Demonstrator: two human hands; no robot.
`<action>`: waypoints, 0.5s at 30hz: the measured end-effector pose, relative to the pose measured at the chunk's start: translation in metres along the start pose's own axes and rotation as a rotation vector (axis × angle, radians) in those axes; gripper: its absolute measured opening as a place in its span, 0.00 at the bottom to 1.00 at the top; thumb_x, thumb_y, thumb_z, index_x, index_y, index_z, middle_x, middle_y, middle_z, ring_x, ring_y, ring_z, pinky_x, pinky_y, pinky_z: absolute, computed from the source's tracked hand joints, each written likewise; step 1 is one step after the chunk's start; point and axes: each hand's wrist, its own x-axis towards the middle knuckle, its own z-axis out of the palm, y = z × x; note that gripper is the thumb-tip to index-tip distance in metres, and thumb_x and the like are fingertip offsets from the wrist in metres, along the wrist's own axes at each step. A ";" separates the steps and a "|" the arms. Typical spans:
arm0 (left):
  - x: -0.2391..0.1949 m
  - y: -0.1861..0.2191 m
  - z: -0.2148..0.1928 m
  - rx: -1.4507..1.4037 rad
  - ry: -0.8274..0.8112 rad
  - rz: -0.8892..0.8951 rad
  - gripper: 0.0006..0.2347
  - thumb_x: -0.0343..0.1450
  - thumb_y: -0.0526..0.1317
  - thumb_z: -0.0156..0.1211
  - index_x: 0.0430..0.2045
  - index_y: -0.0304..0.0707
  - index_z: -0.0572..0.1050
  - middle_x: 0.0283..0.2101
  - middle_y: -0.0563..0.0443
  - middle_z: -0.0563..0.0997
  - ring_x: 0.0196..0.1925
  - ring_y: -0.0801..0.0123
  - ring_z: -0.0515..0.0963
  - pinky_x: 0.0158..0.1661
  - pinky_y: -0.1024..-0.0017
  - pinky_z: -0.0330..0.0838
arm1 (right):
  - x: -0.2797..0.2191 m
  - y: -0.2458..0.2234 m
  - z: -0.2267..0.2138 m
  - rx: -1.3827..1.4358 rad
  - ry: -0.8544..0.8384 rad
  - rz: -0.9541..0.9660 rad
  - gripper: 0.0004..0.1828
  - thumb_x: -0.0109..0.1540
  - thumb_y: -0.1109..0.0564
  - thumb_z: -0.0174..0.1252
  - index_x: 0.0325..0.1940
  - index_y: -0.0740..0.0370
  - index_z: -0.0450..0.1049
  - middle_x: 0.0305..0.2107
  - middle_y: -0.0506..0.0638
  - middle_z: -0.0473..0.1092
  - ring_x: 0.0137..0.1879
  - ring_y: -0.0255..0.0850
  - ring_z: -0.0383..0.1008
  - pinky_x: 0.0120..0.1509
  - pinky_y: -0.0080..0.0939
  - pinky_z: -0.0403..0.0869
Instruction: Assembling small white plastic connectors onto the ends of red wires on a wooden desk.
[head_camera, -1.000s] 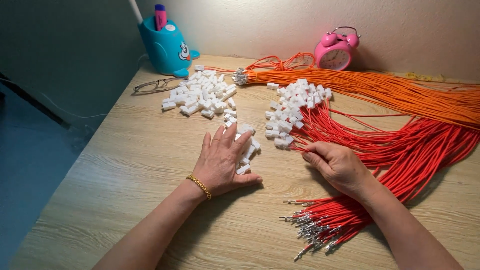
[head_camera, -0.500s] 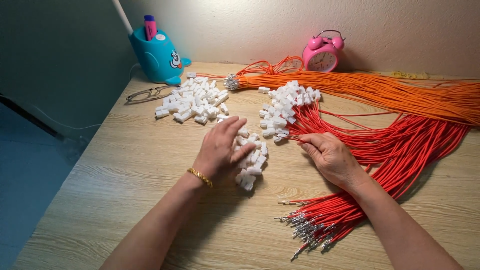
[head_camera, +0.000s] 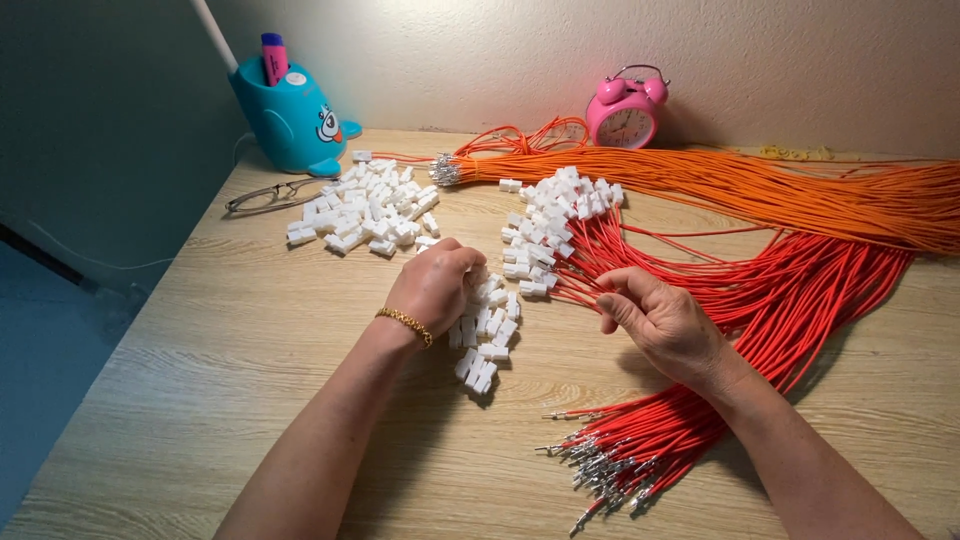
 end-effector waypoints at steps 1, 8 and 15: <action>-0.004 0.012 -0.008 -0.001 0.001 0.005 0.06 0.69 0.39 0.54 0.33 0.56 0.78 0.36 0.55 0.77 0.40 0.56 0.81 0.42 0.60 0.78 | 0.001 0.002 0.001 -0.003 0.004 0.000 0.09 0.64 0.52 0.54 0.44 0.52 0.79 0.17 0.47 0.74 0.25 0.32 0.67 0.34 0.34 0.70; -0.026 0.088 -0.038 -1.046 -0.022 -0.103 0.11 0.72 0.35 0.53 0.47 0.46 0.76 0.27 0.52 0.73 0.25 0.74 0.77 0.26 0.78 0.76 | 0.003 0.000 0.003 0.108 0.031 -0.012 0.08 0.63 0.53 0.58 0.39 0.58 0.78 0.17 0.47 0.73 0.24 0.31 0.67 0.31 0.31 0.70; -0.035 0.102 -0.018 -1.413 -0.065 -0.254 0.11 0.71 0.40 0.60 0.44 0.34 0.77 0.26 0.45 0.73 0.21 0.69 0.78 0.20 0.75 0.79 | 0.001 -0.011 -0.001 0.044 0.049 0.026 0.08 0.62 0.53 0.60 0.36 0.58 0.79 0.18 0.49 0.75 0.29 0.32 0.71 0.40 0.35 0.73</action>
